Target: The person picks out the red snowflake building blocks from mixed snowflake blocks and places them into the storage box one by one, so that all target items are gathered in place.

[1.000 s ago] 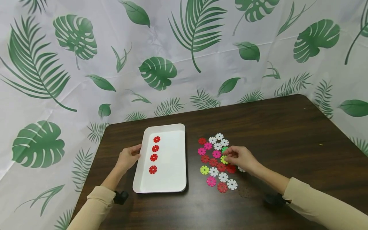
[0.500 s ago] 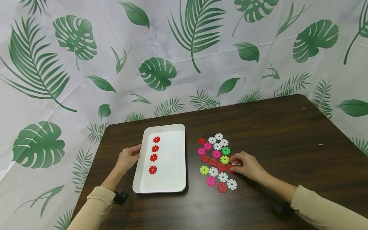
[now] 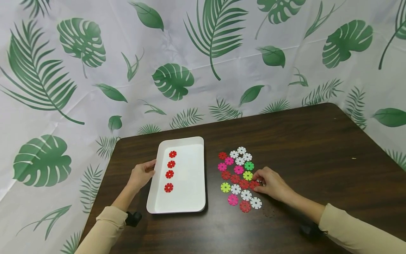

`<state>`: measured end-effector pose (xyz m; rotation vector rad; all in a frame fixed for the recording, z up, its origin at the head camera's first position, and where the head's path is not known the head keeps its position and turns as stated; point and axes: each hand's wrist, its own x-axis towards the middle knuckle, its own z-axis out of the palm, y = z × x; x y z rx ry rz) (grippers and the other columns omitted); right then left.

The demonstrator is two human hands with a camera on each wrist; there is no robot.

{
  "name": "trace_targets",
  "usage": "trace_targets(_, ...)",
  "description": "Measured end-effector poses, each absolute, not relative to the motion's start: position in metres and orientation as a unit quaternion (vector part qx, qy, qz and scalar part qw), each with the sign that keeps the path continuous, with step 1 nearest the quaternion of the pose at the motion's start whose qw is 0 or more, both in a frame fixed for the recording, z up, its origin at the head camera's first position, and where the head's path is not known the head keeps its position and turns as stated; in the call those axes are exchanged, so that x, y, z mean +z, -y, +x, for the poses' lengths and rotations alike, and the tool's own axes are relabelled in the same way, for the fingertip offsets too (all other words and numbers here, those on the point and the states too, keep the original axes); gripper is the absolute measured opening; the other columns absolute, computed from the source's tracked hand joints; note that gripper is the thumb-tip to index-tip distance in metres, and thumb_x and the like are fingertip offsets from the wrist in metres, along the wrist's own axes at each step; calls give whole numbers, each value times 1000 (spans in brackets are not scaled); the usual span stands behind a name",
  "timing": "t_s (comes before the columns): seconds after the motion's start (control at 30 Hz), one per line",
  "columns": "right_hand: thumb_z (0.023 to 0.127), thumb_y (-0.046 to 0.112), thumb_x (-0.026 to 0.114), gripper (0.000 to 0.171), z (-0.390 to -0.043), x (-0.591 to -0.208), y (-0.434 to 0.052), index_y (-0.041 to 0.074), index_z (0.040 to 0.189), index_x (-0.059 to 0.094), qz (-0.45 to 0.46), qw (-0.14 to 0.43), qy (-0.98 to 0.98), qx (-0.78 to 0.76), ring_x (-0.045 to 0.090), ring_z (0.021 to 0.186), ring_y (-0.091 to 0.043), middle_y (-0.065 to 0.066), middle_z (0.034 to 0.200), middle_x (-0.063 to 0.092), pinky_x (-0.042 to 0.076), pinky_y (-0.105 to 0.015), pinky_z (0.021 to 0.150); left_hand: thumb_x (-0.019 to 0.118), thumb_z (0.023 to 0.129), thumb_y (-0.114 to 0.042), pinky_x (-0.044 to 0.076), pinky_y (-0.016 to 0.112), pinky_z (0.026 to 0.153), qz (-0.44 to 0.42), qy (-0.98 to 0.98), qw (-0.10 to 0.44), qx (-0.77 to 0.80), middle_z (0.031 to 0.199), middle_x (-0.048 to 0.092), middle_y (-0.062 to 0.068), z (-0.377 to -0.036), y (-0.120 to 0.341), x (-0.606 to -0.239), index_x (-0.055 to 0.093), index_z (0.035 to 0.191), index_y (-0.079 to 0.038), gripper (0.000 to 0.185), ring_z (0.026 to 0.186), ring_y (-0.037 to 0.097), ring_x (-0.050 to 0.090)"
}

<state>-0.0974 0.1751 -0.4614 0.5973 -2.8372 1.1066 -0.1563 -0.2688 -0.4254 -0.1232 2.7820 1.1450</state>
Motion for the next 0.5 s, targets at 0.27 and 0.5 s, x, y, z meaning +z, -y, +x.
trace_targets(0.27, 68, 7, 81, 24, -98, -462, -175, 9, 84, 63, 176, -4, 920, 351, 44, 71, -11, 1, 77, 51, 38, -22, 57, 55, 89, 3, 52, 41, 86, -42, -921, 65, 382, 125, 57, 26, -156, 268, -424, 50, 132, 4, 44, 105, 34, 60)
trace_targets(0.5, 70, 6, 80, 25, -98, -459, -175, 10, 87, 62, 159, -16, 923, 350, 48, 71, -10, 1, 78, 54, 41, -21, 58, 54, 89, 4, 53, 41, 85, -40, -922, 61, 381, 123, 58, 26, -154, 268, -422, 51, 132, 4, 43, 104, 35, 60)
